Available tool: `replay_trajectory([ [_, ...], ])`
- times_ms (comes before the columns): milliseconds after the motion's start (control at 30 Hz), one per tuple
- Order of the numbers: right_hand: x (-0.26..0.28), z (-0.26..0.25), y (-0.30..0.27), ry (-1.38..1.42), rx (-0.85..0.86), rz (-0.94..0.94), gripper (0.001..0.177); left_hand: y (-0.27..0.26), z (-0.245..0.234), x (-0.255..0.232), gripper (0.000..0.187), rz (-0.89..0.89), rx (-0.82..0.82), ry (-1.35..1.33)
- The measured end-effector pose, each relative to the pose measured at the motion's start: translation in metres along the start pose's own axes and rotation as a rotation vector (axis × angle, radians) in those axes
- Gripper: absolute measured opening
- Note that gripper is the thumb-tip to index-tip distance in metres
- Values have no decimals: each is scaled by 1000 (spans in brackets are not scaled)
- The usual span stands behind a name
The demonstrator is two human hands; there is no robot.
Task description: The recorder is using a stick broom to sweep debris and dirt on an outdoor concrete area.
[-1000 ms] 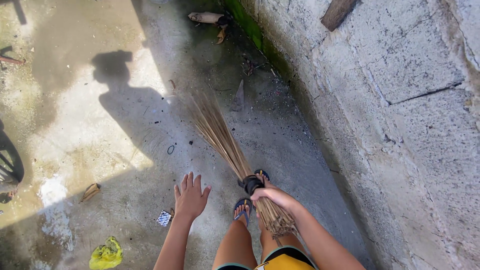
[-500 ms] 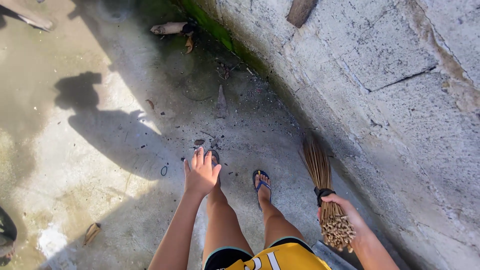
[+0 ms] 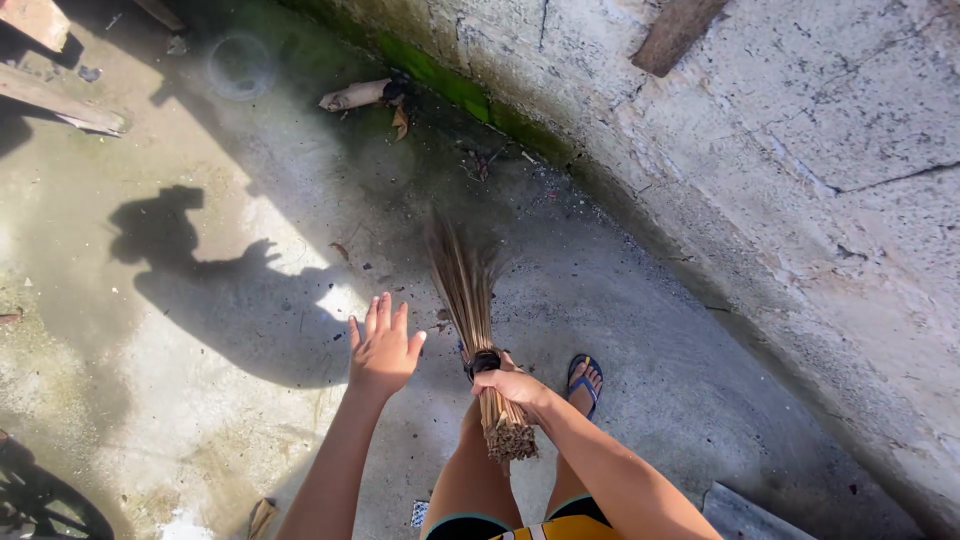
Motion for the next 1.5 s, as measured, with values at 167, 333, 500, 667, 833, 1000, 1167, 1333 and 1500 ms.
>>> replay_trajectory([
  [167, 92, 3, -92, 133, 128, 440, 74, -4, -3, 42, 70, -102, 64, -1],
  [333, 135, -38, -136, -52, -121, 308, 98, -4, 4, 56, 70, -117, 62, -39],
  [500, 117, -133, -73, -109, -443, 333, 83, -1, 9, 52, 69, -114, 126, -54],
  [667, 86, -66, -32, -297, -336, 388, 92, -3, 8, 50, 70, -110, 197, -19],
  [833, 78, -17, -20, -511, -197, 311, 105, -5, 12, 60, 70, -91, 219, 0],
  [1000, 110, -38, -46, -579, 134, 35, 98, -3, 6, 60, 70, -127, 299, 2],
  [1167, 163, -55, -73, -462, -19, 128, 96, -6, -6, 61, 70, -160, 271, -19],
  [1333, 203, -96, -47, -132, -290, 342, 82, -16, -5, 69, 67, -225, 298, -47],
  [1500, 199, -105, 42, -81, -291, 433, 54, -18, -9, 72, 68, -272, 327, -25],
])
Point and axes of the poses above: each hand's wrist, its own y-axis towards the middle knuckle, its own z-axis out of the palm, x = y × z, the point moved 2 cm from there along y, towards the middle knuckle, and after that the axes turned 2 degrees about -x, right-handed, at the moved point
